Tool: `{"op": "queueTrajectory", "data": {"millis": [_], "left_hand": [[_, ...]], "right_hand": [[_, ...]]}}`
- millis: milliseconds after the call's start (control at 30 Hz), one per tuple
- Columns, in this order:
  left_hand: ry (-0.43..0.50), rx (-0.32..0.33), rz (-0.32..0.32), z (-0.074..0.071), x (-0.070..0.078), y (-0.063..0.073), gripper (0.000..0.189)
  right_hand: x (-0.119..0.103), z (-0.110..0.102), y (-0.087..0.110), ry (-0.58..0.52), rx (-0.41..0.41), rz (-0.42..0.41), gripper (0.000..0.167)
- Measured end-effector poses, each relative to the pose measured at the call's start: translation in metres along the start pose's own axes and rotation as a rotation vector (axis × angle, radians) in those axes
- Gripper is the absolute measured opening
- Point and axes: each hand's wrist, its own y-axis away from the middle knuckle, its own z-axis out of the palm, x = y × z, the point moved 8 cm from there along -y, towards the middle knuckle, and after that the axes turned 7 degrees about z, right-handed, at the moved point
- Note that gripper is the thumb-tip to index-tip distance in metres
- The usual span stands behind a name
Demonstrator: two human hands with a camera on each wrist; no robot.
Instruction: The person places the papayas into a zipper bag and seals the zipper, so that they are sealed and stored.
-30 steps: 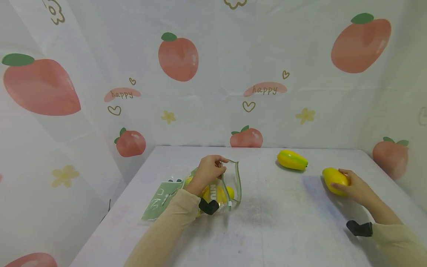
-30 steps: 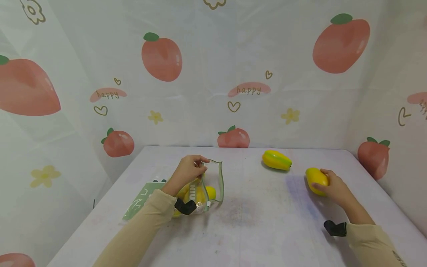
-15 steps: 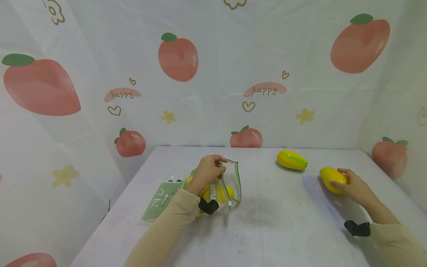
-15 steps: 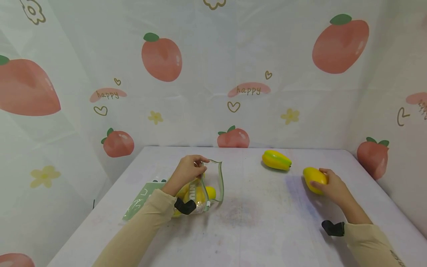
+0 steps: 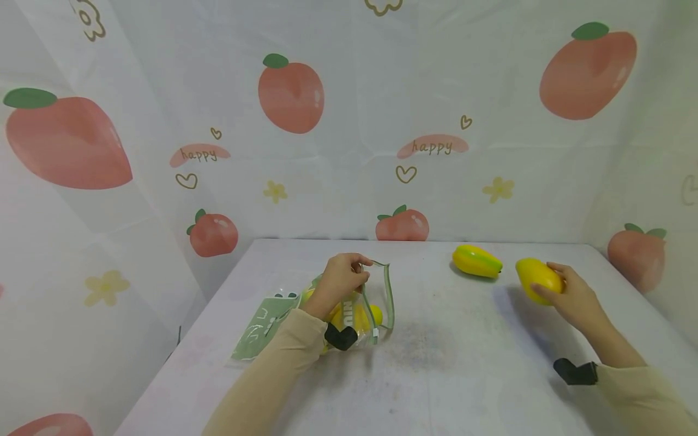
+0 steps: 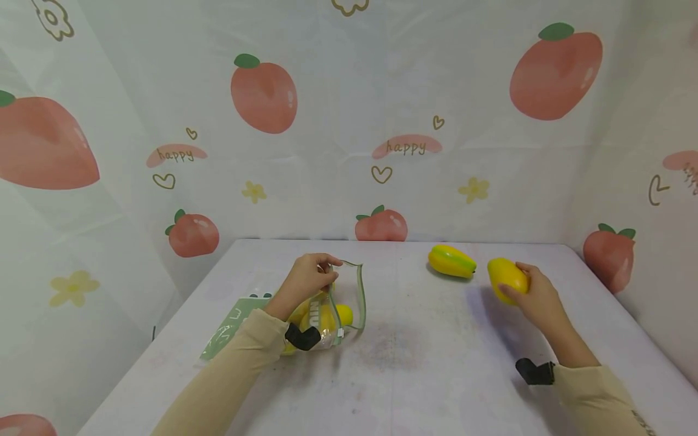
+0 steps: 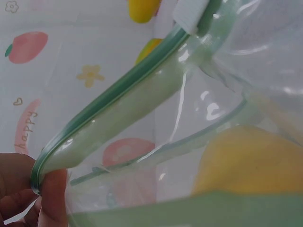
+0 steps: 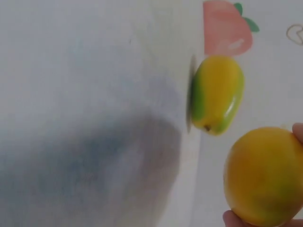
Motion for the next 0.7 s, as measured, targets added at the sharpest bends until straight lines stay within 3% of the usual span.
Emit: {"op": "queueTrajectory", "data": {"millis": [200, 700], "left_hand": [[0.004, -0.003, 0.002, 0.001, -0.001, 0.000, 0.020], [0.006, -0.002, 0.008, 0.001, -0.001, 0.001, 0.020]], "right_hand": [[-0.026, 0.002, 0.008, -0.020, 0.042, -0.077, 0.079], [-0.075, 0.024, 0.029, -0.082, 0.010, -0.177, 0.076]]}}
